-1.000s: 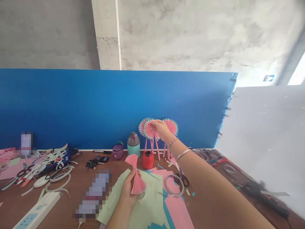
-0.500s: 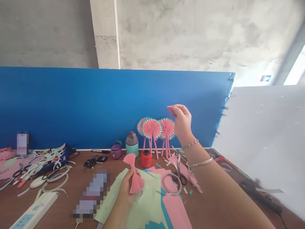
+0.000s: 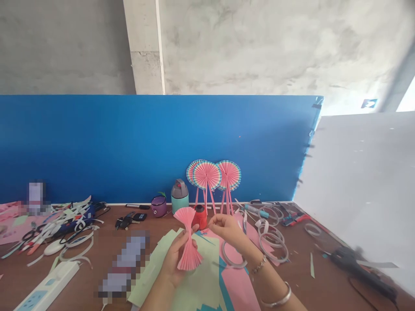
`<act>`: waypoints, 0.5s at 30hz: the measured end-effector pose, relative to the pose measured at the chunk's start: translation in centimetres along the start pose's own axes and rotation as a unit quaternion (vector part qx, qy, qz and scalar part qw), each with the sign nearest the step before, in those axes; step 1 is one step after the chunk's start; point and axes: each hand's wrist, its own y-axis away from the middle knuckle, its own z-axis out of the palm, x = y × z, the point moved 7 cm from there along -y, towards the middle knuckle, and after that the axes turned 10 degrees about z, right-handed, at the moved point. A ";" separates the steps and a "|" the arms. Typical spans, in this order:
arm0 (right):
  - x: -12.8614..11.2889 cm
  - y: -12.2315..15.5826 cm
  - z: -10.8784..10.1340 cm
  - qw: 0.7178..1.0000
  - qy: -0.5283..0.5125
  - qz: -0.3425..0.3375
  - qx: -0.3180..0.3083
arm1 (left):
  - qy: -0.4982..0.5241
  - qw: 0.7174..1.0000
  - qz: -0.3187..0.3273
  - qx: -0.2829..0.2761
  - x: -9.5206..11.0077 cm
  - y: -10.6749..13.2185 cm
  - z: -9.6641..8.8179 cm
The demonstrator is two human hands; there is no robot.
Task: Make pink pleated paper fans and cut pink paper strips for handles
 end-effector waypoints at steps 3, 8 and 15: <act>-0.6 0.5 0.5 0.997 0.069 -0.016 -0.008 | -0.008 0.998 -0.023 -0.053 -0.4 0.5 1.0; -0.8 1.0 0.8 0.994 0.108 -0.028 -0.018 | -0.018 0.997 -0.052 -0.055 -1.0 0.9 1.4; -1.2 1.6 0.1 0.986 0.160 -0.038 -0.037 | -0.022 0.998 -0.056 0.011 -1.4 0.5 0.2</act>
